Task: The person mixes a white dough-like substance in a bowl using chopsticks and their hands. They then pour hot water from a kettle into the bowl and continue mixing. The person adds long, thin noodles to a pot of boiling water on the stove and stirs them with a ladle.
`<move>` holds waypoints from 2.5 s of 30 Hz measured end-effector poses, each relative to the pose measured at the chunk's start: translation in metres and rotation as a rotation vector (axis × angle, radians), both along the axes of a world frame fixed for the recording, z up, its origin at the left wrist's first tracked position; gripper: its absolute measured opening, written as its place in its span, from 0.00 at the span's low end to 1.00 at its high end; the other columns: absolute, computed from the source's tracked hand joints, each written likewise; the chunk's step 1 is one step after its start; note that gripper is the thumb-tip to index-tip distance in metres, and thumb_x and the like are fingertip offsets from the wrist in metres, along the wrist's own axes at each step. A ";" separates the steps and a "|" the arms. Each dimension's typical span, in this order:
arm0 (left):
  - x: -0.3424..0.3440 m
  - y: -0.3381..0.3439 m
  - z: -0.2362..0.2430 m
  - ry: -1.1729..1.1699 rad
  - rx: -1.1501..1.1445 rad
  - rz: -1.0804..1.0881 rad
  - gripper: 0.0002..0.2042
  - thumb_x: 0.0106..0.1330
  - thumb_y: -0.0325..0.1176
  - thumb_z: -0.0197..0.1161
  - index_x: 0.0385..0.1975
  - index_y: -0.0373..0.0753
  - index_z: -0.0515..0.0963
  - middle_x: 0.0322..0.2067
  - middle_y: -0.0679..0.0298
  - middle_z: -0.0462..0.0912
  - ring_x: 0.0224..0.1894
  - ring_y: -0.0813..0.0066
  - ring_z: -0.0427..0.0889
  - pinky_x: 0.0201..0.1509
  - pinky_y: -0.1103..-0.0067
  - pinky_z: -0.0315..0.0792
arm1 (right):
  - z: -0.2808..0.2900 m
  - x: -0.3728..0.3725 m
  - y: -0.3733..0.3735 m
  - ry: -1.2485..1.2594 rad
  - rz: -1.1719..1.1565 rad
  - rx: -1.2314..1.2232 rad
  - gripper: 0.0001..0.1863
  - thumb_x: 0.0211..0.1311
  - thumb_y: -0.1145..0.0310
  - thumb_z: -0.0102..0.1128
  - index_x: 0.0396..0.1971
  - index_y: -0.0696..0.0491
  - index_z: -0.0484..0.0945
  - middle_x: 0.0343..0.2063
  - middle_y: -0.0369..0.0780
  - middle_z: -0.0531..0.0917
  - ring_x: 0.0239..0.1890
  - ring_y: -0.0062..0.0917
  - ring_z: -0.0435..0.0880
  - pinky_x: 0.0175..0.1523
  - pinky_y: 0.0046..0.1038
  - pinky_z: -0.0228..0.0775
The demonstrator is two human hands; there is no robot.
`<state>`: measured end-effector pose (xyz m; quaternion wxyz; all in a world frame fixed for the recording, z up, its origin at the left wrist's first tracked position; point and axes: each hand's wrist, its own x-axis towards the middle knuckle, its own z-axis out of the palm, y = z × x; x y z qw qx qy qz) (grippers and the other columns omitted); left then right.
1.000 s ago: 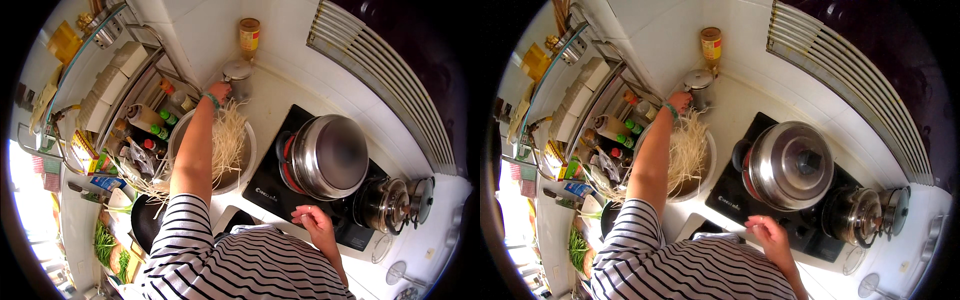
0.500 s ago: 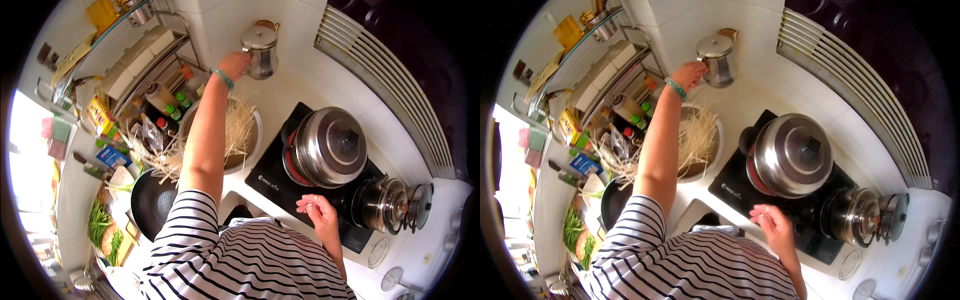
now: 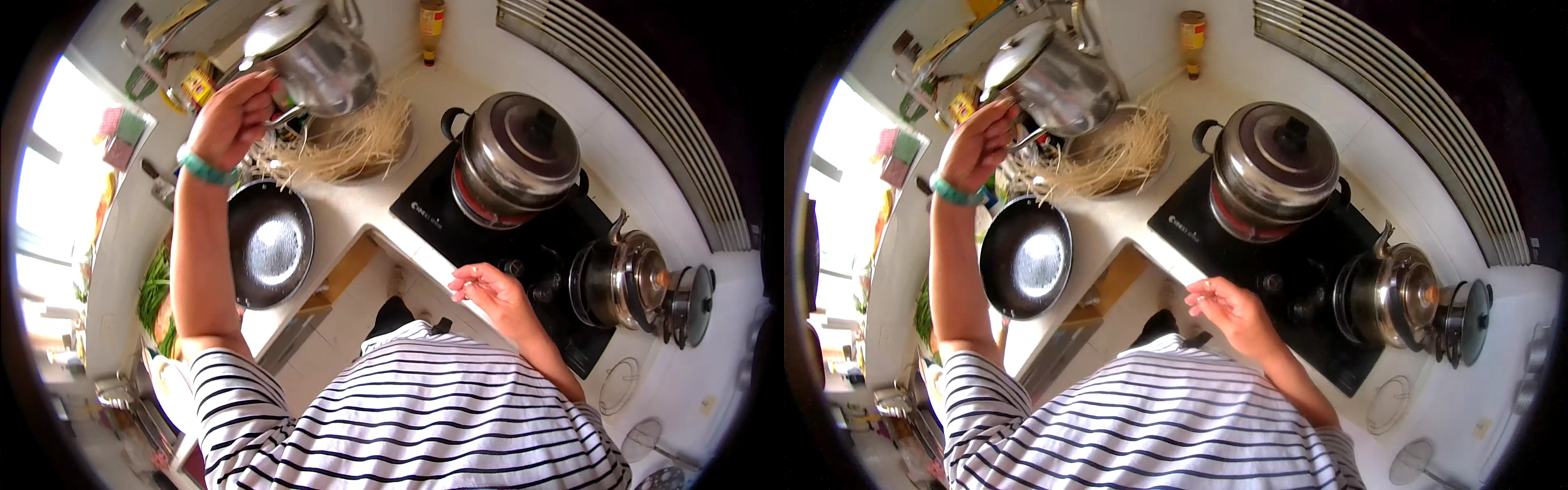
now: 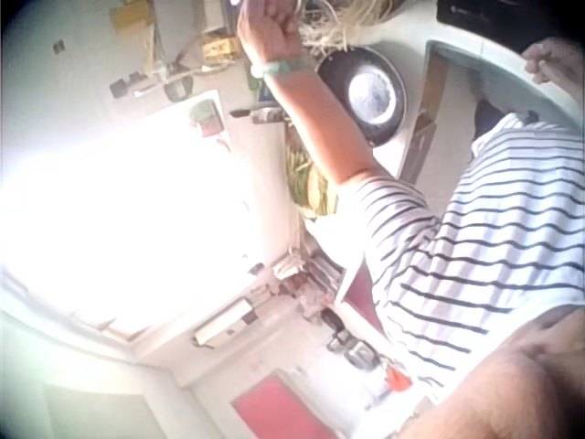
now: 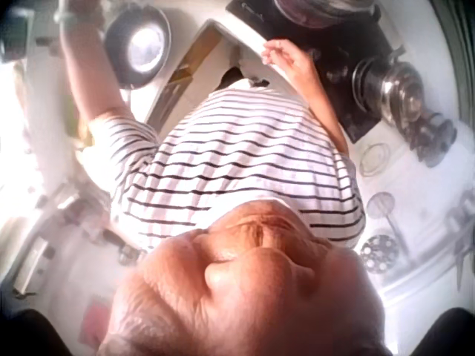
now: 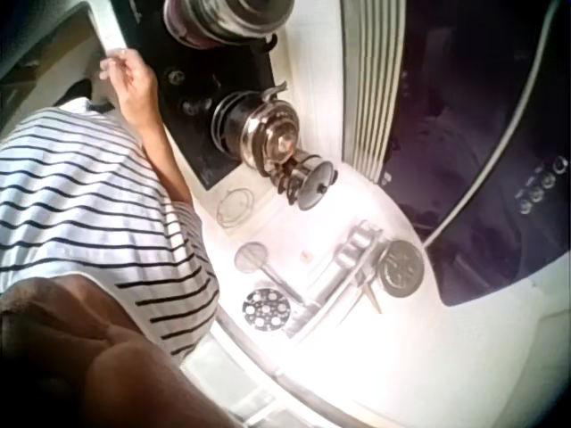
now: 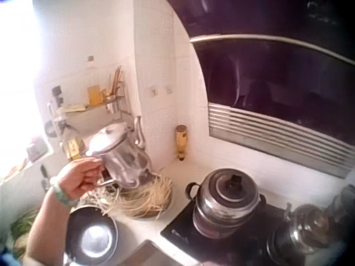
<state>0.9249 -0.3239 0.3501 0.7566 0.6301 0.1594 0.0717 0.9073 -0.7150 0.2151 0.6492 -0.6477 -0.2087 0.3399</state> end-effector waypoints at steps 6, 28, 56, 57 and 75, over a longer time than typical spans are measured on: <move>-0.197 -0.024 0.000 0.025 0.011 0.278 0.10 0.67 0.38 0.52 0.32 0.38 0.72 0.15 0.80 0.55 0.15 0.93 0.53 0.13 0.92 0.48 | -0.006 -0.028 0.031 0.071 0.266 0.080 0.11 0.63 0.75 0.50 0.44 0.61 0.73 0.36 0.40 0.80 0.38 0.21 0.80 0.45 0.21 0.72; -0.705 -0.067 -0.039 0.389 -0.186 1.236 0.09 0.67 0.39 0.53 0.32 0.40 0.73 0.14 0.81 0.57 0.15 0.93 0.52 0.15 0.90 0.51 | -0.001 -0.318 0.284 0.107 0.942 0.076 0.11 0.62 0.75 0.49 0.44 0.59 0.74 0.35 0.41 0.81 0.37 0.23 0.80 0.45 0.22 0.73; -0.840 0.040 -0.059 0.699 -0.259 1.187 0.11 0.66 0.39 0.53 0.28 0.38 0.73 0.14 0.79 0.60 0.13 0.93 0.54 0.13 0.90 0.52 | -0.040 -0.476 0.502 0.267 1.412 -0.032 0.11 0.65 0.73 0.48 0.45 0.60 0.72 0.37 0.40 0.78 0.40 0.21 0.77 0.48 0.24 0.71; -0.841 0.046 -0.057 0.708 -0.255 1.175 0.11 0.66 0.39 0.53 0.28 0.39 0.73 0.14 0.79 0.60 0.13 0.93 0.55 0.13 0.90 0.52 | -0.038 -0.478 0.504 0.258 1.410 -0.043 0.11 0.65 0.73 0.48 0.45 0.60 0.72 0.37 0.39 0.78 0.40 0.21 0.77 0.48 0.25 0.71; -0.866 0.117 -0.059 0.799 -0.179 0.986 0.12 0.67 0.41 0.51 0.28 0.40 0.74 0.15 0.78 0.62 0.14 0.91 0.58 0.14 0.89 0.55 | -0.036 -0.499 0.505 0.262 1.223 -0.040 0.12 0.65 0.73 0.48 0.46 0.59 0.72 0.37 0.40 0.78 0.39 0.22 0.77 0.48 0.24 0.70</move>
